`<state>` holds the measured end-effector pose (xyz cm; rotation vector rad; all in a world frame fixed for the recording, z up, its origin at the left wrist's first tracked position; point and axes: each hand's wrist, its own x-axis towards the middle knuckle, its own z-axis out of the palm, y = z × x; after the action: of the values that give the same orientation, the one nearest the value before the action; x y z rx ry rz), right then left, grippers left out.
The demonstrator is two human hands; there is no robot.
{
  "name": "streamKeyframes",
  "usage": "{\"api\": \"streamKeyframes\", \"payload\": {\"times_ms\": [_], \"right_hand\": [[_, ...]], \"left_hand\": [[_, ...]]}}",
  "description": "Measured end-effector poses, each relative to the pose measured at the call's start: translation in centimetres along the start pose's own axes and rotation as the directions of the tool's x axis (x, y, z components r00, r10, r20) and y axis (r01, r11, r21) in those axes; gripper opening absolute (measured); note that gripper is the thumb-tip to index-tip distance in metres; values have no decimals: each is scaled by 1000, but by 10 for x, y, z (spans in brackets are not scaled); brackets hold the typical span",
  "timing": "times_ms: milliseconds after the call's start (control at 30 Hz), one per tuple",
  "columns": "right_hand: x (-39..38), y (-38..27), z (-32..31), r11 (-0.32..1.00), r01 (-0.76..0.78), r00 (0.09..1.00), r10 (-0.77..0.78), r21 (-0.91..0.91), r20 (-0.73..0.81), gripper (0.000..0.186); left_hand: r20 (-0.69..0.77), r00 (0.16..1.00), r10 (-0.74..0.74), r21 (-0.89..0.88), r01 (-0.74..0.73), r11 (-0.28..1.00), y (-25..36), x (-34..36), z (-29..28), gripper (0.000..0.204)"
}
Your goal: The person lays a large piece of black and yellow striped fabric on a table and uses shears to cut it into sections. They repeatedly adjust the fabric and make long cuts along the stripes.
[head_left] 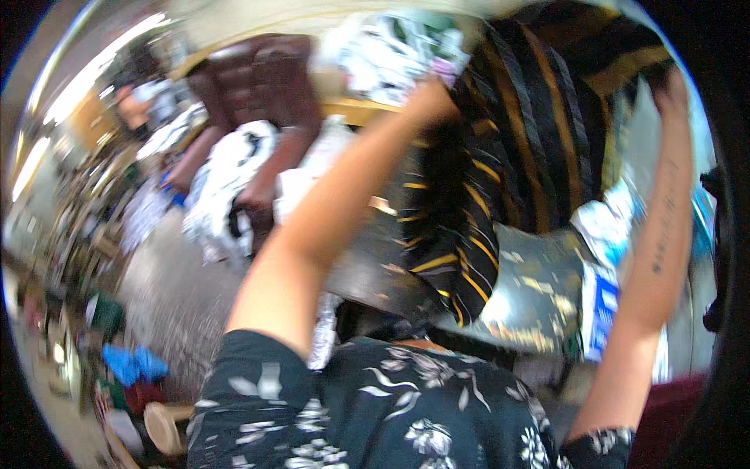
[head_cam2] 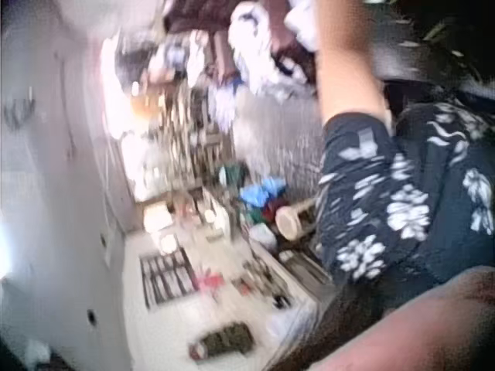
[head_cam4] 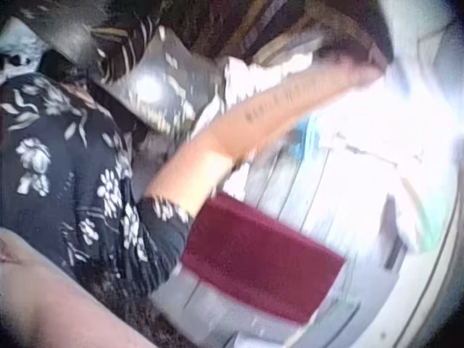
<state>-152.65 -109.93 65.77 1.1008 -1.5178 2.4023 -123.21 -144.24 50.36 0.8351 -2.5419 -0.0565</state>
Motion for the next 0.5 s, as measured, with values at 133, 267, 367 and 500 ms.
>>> {"api": "streamKeyframes", "payload": {"times_ms": [133, 267, 367, 500], "right_hand": [[-17, 54, -72, 982, -175, 984, 173, -65, -41, 34], [-64, 123, -169, 943, -296, 954, 287, -150, -83, 37], [-100, 161, -219, 912, -364, 931, 354, -189, -84, 39], [-147, 188, -263, 889, -421, 906, 421, -182, -40, 41]], "left_hand": [[-361, 879, -312, -94, 299, 950, -16, 14, 40, 22], [-796, 593, -117, -145, 1, 989, -28, 39, -64, 17], [-880, 431, 199, 60, -315, 947, 4, 15, -117, 17], [-833, 477, 281, 9, -497, 868, 16, -53, -102, 16]]}}
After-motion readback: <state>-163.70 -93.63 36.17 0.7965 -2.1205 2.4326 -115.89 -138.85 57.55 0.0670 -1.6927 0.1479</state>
